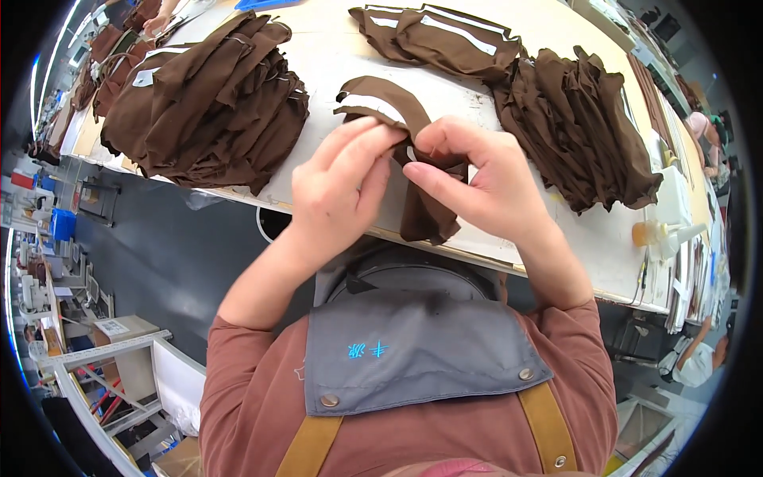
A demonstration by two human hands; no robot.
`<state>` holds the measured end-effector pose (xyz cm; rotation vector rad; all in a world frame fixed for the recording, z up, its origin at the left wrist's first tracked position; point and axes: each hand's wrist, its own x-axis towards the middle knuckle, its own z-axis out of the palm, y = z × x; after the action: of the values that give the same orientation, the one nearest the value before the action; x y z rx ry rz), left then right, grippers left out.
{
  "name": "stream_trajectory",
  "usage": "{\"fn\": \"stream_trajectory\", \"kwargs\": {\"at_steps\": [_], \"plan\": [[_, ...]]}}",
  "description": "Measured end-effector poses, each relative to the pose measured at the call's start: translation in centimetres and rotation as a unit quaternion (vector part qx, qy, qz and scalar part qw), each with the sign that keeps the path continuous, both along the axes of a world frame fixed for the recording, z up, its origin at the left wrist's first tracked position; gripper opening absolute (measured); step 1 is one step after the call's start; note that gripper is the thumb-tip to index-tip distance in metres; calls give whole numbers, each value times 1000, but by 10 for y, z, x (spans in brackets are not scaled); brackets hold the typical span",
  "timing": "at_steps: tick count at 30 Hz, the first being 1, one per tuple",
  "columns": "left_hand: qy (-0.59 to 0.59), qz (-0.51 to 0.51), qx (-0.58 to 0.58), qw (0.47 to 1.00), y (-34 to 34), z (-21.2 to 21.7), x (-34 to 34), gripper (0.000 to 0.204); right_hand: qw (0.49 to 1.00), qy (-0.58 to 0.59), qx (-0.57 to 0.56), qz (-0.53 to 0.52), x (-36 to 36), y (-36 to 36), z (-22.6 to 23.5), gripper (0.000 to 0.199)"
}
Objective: Inspecting and aligning garment components for assembly on a workshop table.
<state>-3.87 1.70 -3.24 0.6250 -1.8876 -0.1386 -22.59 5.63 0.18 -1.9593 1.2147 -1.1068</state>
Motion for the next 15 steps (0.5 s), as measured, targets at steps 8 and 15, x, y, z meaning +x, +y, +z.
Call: {"fn": "stream_trajectory", "kwargs": {"at_steps": [8, 15], "plan": [[-169, -201, 213, 941, -19, 89, 11, 16, 946, 42, -262, 184, -22, -47, 31, 87], [-161, -193, 302, 920, -23, 130, 27, 15, 965, -63, -108, 231, -28, -47, 34, 72]]}}
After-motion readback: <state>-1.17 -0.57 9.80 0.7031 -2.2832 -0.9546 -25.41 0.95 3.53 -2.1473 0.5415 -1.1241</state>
